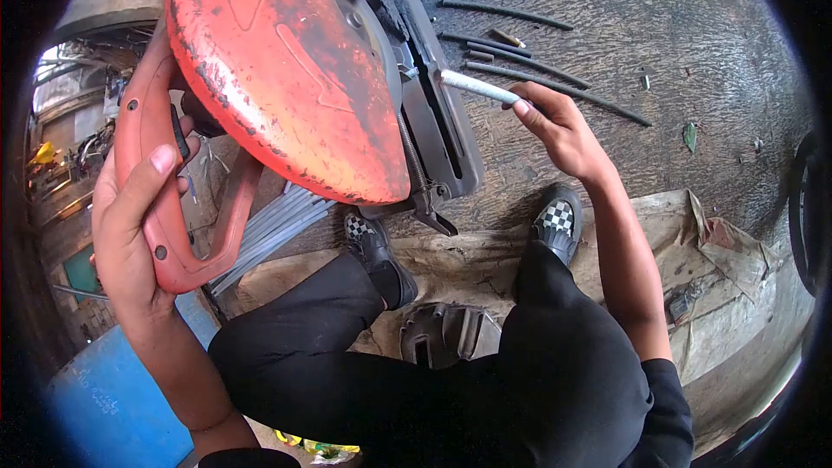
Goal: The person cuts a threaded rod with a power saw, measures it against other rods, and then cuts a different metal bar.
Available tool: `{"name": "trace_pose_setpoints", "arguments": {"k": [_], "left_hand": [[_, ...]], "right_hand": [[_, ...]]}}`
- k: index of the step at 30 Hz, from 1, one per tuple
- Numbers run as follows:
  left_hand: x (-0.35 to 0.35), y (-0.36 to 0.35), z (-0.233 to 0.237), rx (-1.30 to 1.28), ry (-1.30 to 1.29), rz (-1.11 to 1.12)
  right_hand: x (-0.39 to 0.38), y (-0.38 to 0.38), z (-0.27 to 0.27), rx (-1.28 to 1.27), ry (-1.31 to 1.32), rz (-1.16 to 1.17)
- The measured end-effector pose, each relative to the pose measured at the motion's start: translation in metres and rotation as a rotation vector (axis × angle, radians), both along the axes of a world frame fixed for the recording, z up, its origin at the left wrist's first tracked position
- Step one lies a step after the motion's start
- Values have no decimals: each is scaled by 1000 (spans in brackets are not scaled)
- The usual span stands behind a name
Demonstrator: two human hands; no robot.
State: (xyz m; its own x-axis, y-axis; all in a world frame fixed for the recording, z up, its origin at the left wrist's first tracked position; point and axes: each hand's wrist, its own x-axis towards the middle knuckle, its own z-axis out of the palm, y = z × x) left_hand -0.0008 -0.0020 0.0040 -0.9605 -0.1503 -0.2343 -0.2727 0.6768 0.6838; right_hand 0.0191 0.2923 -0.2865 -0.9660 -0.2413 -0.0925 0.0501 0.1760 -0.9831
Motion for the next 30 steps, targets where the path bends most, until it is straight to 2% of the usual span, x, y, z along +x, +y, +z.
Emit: {"name": "trace_pose_setpoints", "arguments": {"k": [1,3,7,11,13,15,17,19,21,24,30], "left_hand": [[0,0,0,-3,1,-4],[1,3,-1,-7,-2,-6],[2,4,-2,-2,44,36],[1,2,-2,15,37,28],[1,3,-2,9,40,42],[1,1,-1,9,42,50],[-1,-10,3,0,-59,34],[1,-3,-1,46,-27,56],[2,0,-3,95,3,70],[4,2,-4,75,75,145],[3,2,-5,91,91,144]], "right_hand": [[-1,3,-1,0,-79,45],[-4,1,-11,-61,-15,5],[-15,3,-7,66,-90,4],[-31,2,2,170,-31,23],[-40,1,10,295,-78,5],[-51,1,7,375,-11,5],[-60,-2,6,618,161,80],[-65,-11,2,641,245,30],[-68,-19,-4,721,570,-88],[-73,-27,-1,780,600,-105],[-74,-38,18,843,595,-131]]}}
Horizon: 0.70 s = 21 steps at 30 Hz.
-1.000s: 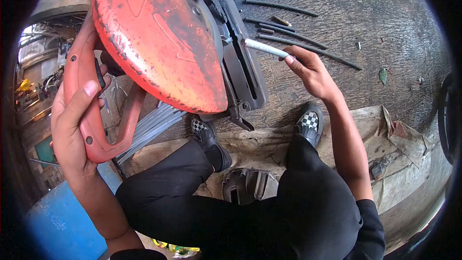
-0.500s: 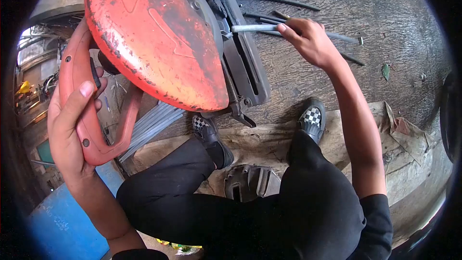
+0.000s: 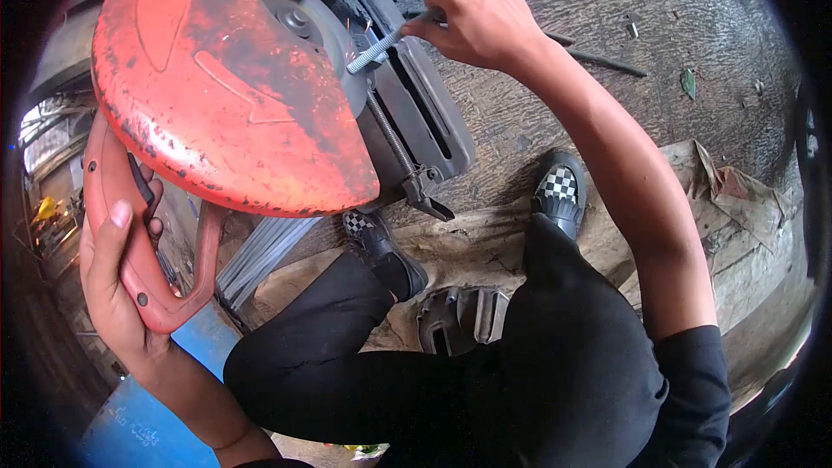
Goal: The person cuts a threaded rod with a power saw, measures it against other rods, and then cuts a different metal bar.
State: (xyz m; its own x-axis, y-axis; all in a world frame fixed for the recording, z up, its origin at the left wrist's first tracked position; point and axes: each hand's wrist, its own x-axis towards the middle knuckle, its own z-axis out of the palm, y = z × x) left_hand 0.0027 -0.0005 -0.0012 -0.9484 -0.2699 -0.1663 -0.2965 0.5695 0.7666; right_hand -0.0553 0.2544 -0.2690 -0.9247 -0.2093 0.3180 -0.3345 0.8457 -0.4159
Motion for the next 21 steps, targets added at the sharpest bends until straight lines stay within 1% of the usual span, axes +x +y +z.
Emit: {"name": "trace_pose_setpoints", "arguments": {"k": [1,3,4,6,16,21], "left_hand": [[0,-1,1,0,-5,-5],[-1,-4,5,12,-49,-37],[-1,-5,6,9,-52,-42],[0,-8,5,29,-44,-5],[0,-1,2,-12,-19,21],[0,1,0,4,4,44]], "right_hand": [[-1,0,-1,0,-5,-5],[-2,2,-2,-100,-36,7],[-1,3,0,-110,-13,4],[-1,2,2,-102,4,-8],[-1,-3,9,-50,67,-32],[1,-6,8,-76,115,-58]]}}
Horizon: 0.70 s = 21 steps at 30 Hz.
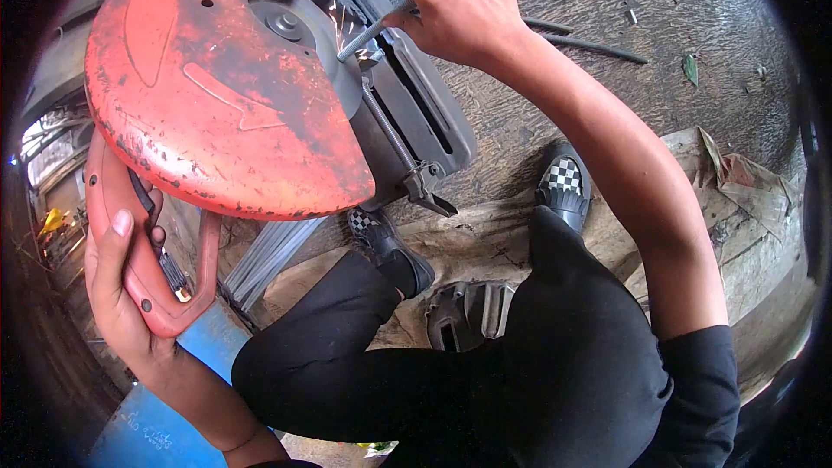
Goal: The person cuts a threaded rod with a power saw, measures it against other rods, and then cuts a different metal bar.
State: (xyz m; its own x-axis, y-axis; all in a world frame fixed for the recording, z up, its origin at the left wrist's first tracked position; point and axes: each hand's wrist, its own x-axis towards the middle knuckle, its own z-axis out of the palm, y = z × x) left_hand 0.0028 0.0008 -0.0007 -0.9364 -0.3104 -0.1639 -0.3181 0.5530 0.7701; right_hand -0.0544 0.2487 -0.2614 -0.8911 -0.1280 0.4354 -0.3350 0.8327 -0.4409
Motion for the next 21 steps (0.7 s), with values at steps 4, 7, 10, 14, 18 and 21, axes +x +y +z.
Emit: {"name": "trace_pose_setpoints", "arguments": {"k": [4,7,10,14,18,21], "left_hand": [[0,-1,2,-5,-29,-28],[-2,-2,0,-15,-8,-29],[-3,-11,4,-23,-91,-74],[-3,-10,4,2,-69,-81],[-1,4,-2,-40,13,-37],[-1,0,-1,-43,3,-39]], "right_hand": [[4,-1,4,7,12,-17],[8,1,7,6,-35,-3],[13,10,15,-76,-94,58],[7,7,9,-41,-150,-7],[-2,2,6,-6,-99,-1],[-2,1,5,-7,-83,7]]}}
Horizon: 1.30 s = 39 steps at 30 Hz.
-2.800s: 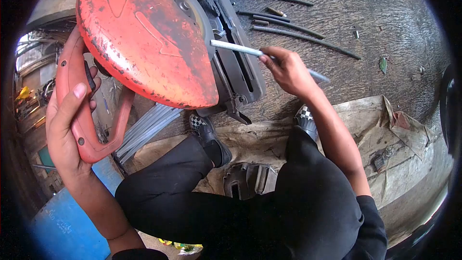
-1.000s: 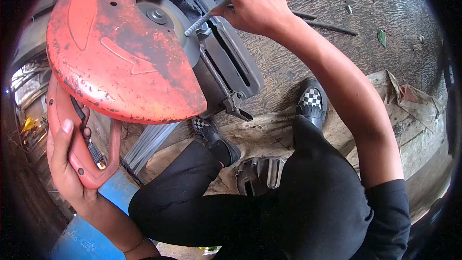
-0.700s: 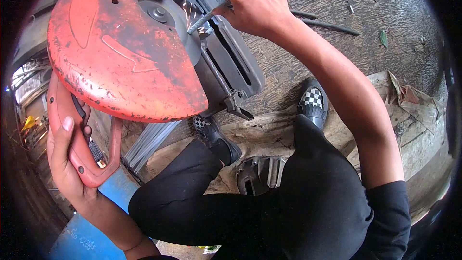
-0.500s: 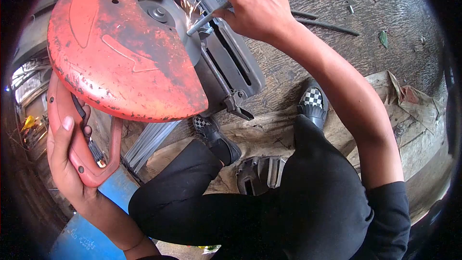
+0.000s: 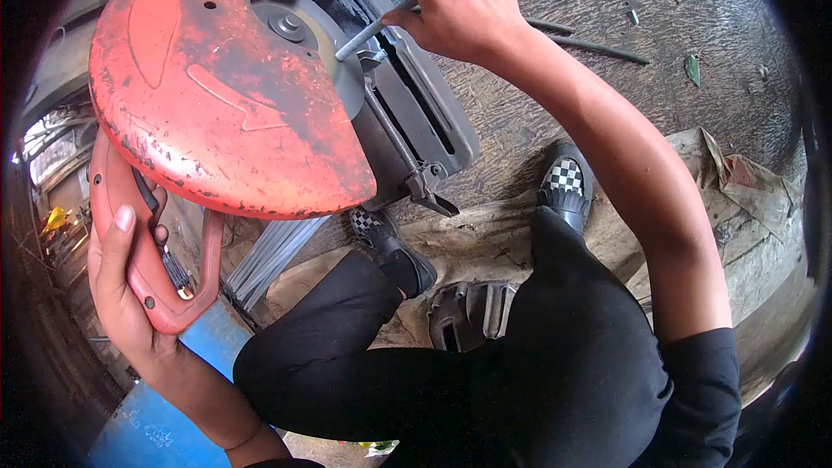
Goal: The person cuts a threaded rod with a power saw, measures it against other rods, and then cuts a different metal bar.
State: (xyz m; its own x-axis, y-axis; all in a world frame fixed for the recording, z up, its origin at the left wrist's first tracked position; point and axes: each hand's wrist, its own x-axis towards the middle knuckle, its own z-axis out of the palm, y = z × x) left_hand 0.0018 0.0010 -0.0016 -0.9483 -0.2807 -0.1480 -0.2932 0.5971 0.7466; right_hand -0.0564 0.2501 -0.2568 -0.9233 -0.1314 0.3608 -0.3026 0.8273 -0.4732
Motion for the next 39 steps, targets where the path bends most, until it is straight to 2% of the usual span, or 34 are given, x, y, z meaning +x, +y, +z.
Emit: {"name": "trace_pose_setpoints", "arguments": {"k": [5,7,12,23,25,27,38,39], "left_hand": [[0,-2,2,9,-27,-5],[0,-2,2,9,-30,4],[-1,-11,6,21,-114,-49],[0,-1,2,-13,-10,13],[-2,-9,5,3,-15,17],[-5,-22,9,74,-168,-85],[-1,2,0,81,-40,-39],[-1,2,0,86,-32,-40]], "right_hand": [[3,-3,-3,17,51,-22],[4,-3,1,15,-63,-40],[6,-7,-4,-9,-26,-79],[21,-6,3,-71,68,-80],[25,-5,6,131,61,-86],[27,-1,5,108,18,-70],[9,-8,6,131,-75,-100],[9,-7,2,68,-26,-78]]}}
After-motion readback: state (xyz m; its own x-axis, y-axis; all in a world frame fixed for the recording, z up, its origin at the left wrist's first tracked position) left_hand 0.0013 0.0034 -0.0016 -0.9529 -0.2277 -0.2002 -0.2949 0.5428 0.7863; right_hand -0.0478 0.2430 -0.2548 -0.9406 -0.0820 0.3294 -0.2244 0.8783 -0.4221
